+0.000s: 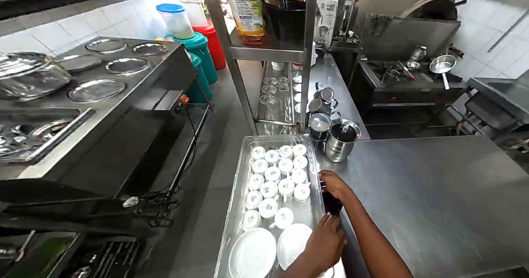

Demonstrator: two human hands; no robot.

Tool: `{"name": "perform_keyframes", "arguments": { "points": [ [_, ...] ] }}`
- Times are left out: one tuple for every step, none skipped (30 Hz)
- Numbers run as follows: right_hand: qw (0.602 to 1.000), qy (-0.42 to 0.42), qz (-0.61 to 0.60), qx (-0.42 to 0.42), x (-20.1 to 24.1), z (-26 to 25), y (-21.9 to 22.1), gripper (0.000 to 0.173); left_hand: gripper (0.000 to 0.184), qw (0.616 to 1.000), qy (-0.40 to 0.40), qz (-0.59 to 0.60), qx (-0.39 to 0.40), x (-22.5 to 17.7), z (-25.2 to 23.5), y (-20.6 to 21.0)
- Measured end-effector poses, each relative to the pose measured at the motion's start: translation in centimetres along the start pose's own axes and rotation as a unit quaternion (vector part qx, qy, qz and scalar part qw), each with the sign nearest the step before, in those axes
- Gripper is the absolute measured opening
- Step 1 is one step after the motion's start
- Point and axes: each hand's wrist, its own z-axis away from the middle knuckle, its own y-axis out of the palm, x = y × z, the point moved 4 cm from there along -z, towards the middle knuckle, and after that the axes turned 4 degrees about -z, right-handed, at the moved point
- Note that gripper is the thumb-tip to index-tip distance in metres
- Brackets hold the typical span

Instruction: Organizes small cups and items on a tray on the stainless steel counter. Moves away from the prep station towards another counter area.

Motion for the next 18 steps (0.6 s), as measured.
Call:
{"name": "perform_keyframes", "arguments": {
  "points": [
    [1.000,-0.002,0.000,0.002,0.1,0.1,-0.2,0.022,0.036,0.999,-0.011,0.023,-0.035,0.6,-0.4,-1.7],
    [1.000,-0.006,-0.002,0.002,0.2,0.4,-0.4,0.021,0.033,0.997,-0.026,0.024,-0.071,1.5,-0.9,-3.5],
    [1.000,-0.008,-0.007,0.002,0.3,0.6,-0.6,0.019,0.032,0.995,-0.048,0.010,-0.091,2.7,-1.5,-5.3],
    [1.000,-0.012,-0.014,0.001,0.3,1.0,-0.7,0.018,0.032,0.992,-0.071,-0.006,-0.103,4.2,-2.3,-6.8],
    [1.000,-0.014,-0.025,0.001,0.3,1.5,-0.7,0.017,0.036,0.990,-0.086,-0.019,-0.109,5.9,-3.1,-8.0],
    [0.999,-0.011,-0.037,-0.002,0.2,1.8,-0.8,0.016,0.045,0.989,-0.088,-0.032,-0.111,7.7,-3.9,-8.8],
    [0.999,-0.006,-0.052,-0.005,0.1,2.1,-0.7,0.016,0.057,0.990,-0.078,-0.045,-0.113,9.4,-4.7,-9.2],
    [0.997,0.000,-0.071,-0.007,0.0,2.3,-0.6,0.016,0.068,0.991,-0.059,-0.058,-0.109,10.8,-5.4,-9.3],
    [0.996,0.008,-0.093,-0.010,0.0,2.4,-0.5,0.016,0.078,0.992,-0.037,-0.071,-0.098,12.0,-6.0,-9.3],
    [0.993,0.015,-0.114,-0.016,0.0,2.4,-0.4,0.015,0.085,0.993,-0.017,-0.081,-0.080,12.7,-6.5,-9.3],
    [0.990,0.022,-0.135,-0.021,-0.1,2.2,-0.3,0.014,0.086,0.994,-0.001,-0.090,-0.064,13.1,-6.9,-9.4],
    [0.987,0.029,-0.155,-0.024,-0.3,2.0,-0.3,0.013,0.085,0.994,0.010,-0.099,-0.052,13.3,-7.3,-9.6],
    [0.984,0.032,-0.172,-0.028,-0.5,1.9,-0.3,0.013,0.082,0.993,0.021,-0.107,-0.046,13.4,-7.5,-9.8],
    [0.983,0.030,-0.181,-0.032,-0.6,2.2,-0.3,0.012,0.079,0.992,0.035,-0.114,-0.046,13.5,-7.6,-10.0],
    [0.983,0.022,-0.178,-0.037,-0.6,2.7,-0.4,0.011,0.078,0.990,0.048,-0.121,-0.048,13.7,-7.8,-10.1],
    [0.986,0.008,-0.163,-0.039,-0.4,3.3,-0.5,0.012,0.078,0.989,0.060,-0.125,-0.047,13.9,-7.9,-10.2],
    [0.989,-0.007,-0.140,-0.039,-0.2,3.9,-0.6,0.014,0.078,0.989,0.068,-0.127,-0.047,14.0,-8.1,-10.3],
    [0.993,-0.018,-0.113,-0.036,0.1,4.6,-0.6,0.017,0.077,0.988,0.075,-0.125,-0.051,14.1,-8.2,-10.5]
  ]
}}
